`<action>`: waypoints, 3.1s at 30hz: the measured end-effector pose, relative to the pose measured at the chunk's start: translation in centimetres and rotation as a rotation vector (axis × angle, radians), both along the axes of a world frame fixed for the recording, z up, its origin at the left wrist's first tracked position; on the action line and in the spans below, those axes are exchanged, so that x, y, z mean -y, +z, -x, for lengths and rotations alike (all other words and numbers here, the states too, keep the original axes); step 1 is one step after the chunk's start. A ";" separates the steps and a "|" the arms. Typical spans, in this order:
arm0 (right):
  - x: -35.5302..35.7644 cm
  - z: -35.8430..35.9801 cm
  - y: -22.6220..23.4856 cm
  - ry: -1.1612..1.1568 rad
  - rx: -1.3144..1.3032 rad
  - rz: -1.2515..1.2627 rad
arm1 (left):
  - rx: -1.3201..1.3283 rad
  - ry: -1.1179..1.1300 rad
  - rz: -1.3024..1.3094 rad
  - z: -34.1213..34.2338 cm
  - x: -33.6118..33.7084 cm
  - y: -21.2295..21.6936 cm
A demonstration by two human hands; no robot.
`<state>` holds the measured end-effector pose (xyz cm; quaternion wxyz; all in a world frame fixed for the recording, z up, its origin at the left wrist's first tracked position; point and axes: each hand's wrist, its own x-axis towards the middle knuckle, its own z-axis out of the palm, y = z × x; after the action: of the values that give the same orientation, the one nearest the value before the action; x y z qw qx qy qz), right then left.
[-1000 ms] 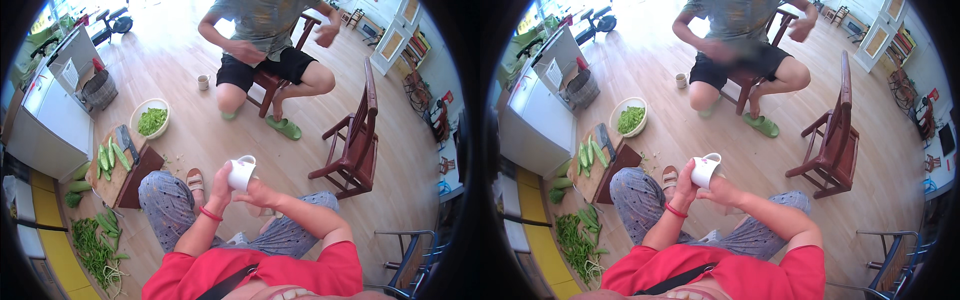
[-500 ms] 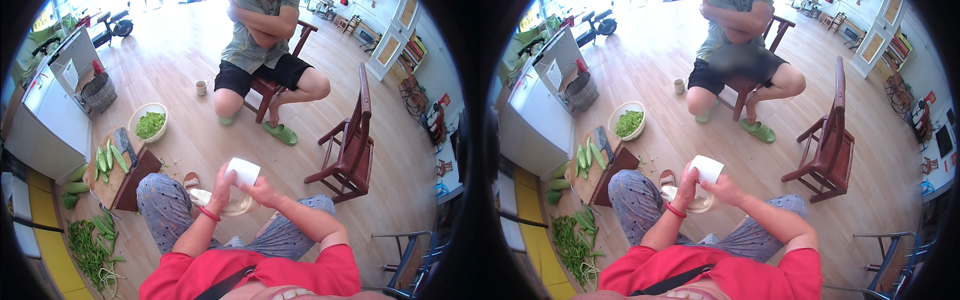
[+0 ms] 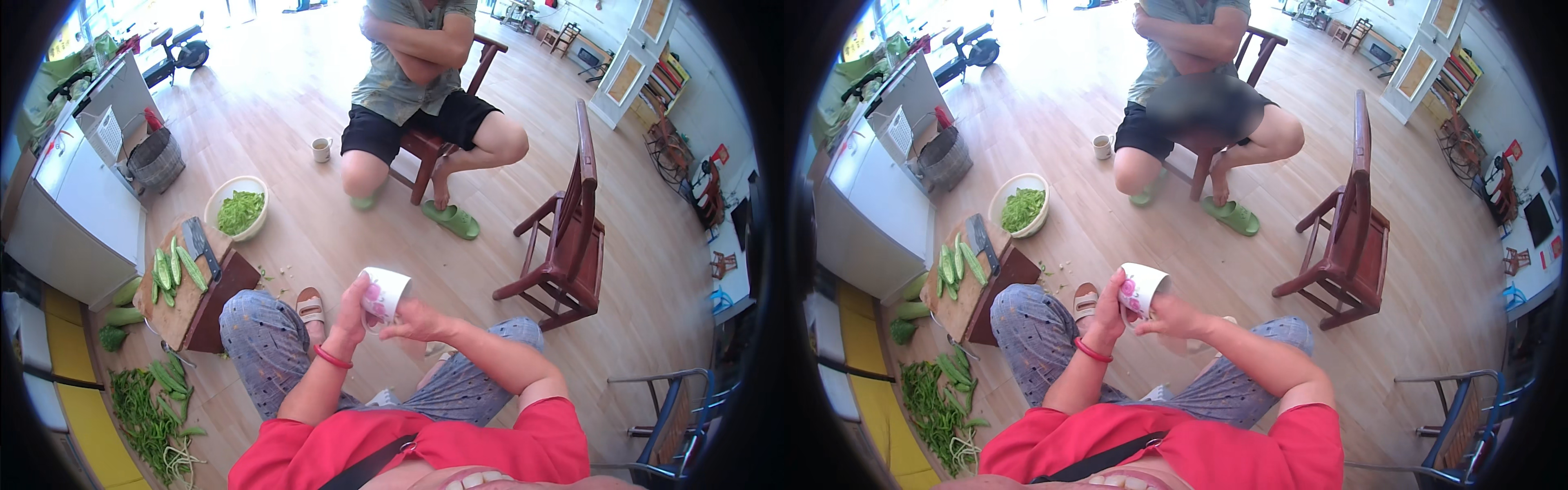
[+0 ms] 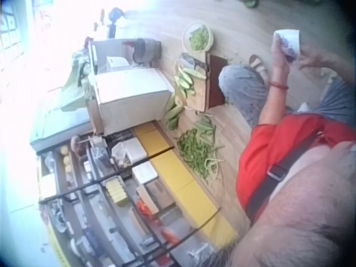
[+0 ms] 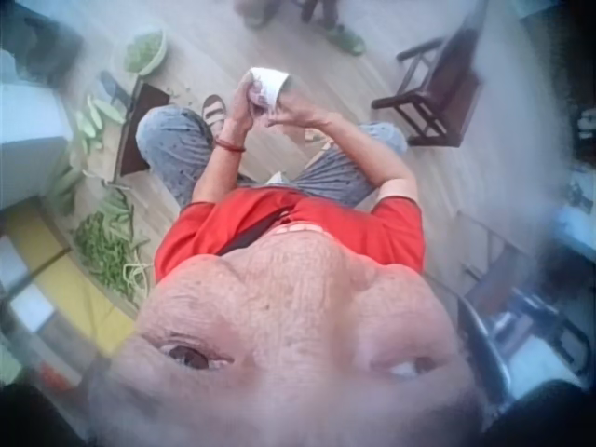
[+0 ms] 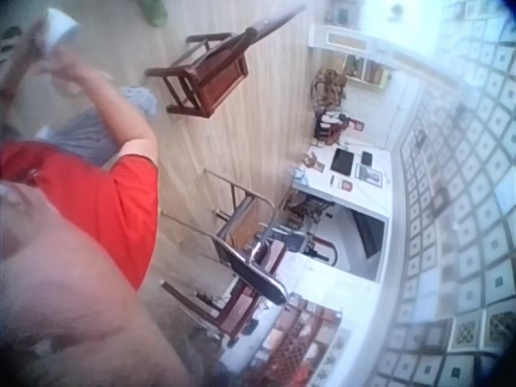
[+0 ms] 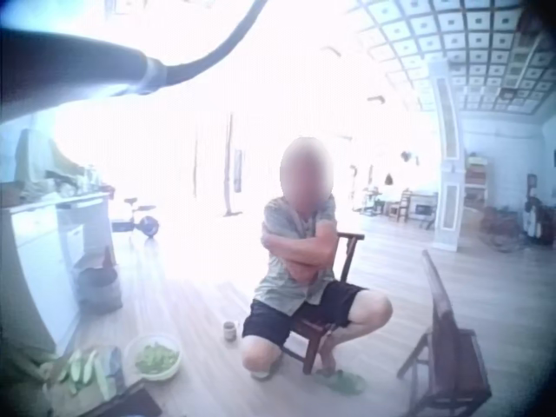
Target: The person sits on the floor and repeatedly wipes a white ceramic cup with a yellow cloth. The person holds the cup in one hand and uses the cloth to wipe the exterior and interior surfaces continuously.
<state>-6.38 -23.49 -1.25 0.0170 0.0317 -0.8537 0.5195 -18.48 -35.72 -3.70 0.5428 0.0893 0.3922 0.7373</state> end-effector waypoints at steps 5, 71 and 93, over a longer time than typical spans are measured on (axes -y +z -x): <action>-0.9 -1.0 2.5 0.068 0.038 -0.427 | 0.084 -0.044 0.068 -1.0 -1.0 0.1; 3.7 12.9 -12.0 -0.680 -0.266 1.031 | -0.256 0.485 -0.080 5.9 5.6 -8.1; 5.4 13.4 -8.7 -0.619 -0.360 0.157 | -0.856 0.509 -0.016 6.2 5.2 -5.2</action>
<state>-19.74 -28.85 -9.95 0.3257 -0.1387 -0.7639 0.5396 -24.65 -40.92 -8.93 0.1352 0.2895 0.5833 0.7468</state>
